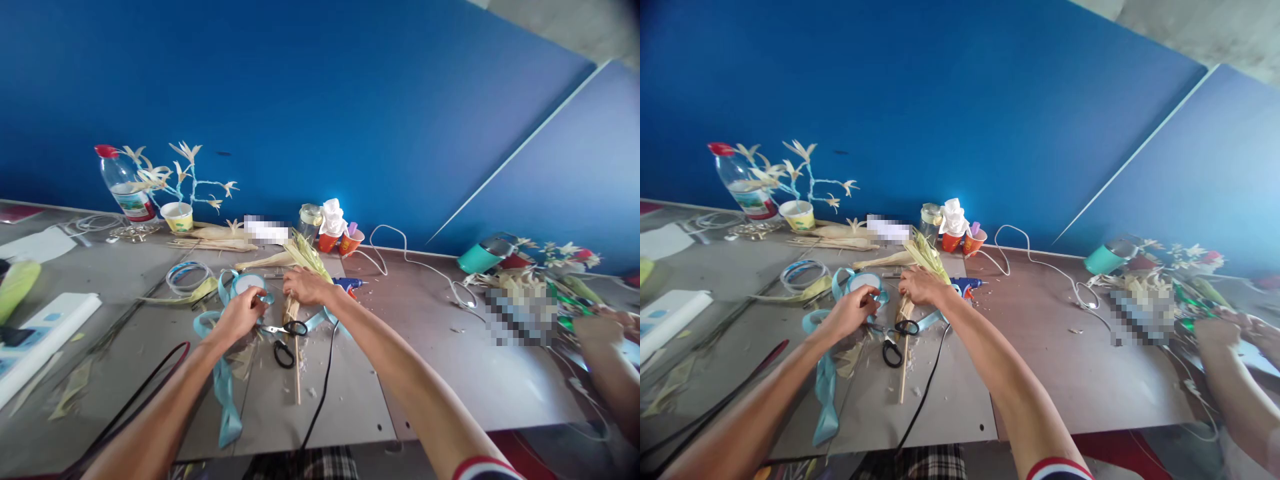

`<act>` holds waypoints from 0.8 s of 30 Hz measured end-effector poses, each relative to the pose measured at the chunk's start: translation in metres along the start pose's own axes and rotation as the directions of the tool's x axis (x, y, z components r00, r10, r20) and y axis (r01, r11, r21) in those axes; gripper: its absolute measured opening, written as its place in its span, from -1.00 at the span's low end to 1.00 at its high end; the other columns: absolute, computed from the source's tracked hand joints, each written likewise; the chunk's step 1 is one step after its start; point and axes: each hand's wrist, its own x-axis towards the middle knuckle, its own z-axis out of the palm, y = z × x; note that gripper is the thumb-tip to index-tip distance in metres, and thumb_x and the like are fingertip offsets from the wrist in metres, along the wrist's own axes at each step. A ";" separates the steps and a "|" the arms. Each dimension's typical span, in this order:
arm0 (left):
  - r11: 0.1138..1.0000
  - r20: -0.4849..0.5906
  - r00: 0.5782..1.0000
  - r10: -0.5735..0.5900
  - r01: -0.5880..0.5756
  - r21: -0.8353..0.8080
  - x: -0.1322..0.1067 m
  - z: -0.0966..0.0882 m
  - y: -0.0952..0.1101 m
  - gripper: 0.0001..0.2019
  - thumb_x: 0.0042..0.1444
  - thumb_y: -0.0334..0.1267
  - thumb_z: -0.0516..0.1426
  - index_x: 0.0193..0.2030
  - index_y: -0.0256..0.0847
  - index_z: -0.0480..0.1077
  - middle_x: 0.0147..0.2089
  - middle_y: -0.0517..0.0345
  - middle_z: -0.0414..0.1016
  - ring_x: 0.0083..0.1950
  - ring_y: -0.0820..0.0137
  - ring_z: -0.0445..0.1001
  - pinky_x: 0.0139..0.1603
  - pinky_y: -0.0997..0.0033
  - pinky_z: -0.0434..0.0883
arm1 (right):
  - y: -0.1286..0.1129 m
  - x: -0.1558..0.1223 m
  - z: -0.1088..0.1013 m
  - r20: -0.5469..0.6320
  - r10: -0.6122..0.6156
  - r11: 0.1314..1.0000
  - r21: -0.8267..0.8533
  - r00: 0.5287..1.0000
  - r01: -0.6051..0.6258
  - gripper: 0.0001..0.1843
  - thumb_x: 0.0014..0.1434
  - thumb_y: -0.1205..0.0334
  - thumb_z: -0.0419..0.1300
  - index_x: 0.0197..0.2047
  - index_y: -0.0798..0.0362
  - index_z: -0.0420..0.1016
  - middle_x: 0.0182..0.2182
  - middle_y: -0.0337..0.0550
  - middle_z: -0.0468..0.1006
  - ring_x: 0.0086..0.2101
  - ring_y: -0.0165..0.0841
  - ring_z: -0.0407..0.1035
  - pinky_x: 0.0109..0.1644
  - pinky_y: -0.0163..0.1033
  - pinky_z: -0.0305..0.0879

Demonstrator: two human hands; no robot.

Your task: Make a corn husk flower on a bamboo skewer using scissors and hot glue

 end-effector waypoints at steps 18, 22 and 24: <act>0.980 -0.008 0.998 0.069 -0.066 0.187 0.003 0.000 -0.007 -0.76 0.00 -0.17 0.02 -0.23 -0.19 0.38 -0.50 0.22 0.42 -0.52 0.38 0.35 -0.39 0.40 0.28 | -0.003 -0.065 -0.032 -0.308 0.631 0.623 0.749 0.712 -0.228 -0.88 0.04 0.25 0.11 -0.30 0.08 0.37 -0.50 -0.26 0.45 -0.49 -0.42 0.30 -0.36 -0.32 0.18; 0.972 -0.057 0.987 0.150 -0.137 0.190 0.001 -0.003 0.001 -0.75 0.06 -0.11 0.01 -0.30 -0.20 0.42 -0.42 0.16 0.47 -0.40 0.34 0.40 -0.33 0.40 0.29 | -0.042 -0.066 -0.012 -0.111 0.740 0.101 0.993 0.664 0.053 -0.70 -0.05 0.21 0.18 -0.21 0.10 0.33 -0.52 -0.31 0.38 -0.51 -0.46 0.27 -0.45 -0.36 0.19; 0.978 -0.070 0.981 0.183 -0.174 0.117 -0.002 -0.005 0.008 -0.73 0.08 -0.07 0.02 -0.30 -0.20 0.43 -0.39 0.15 0.48 -0.38 0.34 0.40 -0.32 0.40 0.29 | -0.059 -0.063 -0.003 -0.058 0.740 -0.018 0.994 0.670 0.107 -0.65 -0.13 0.25 0.23 -0.21 0.10 0.34 -0.50 -0.30 0.38 -0.49 -0.47 0.27 -0.46 -0.38 0.18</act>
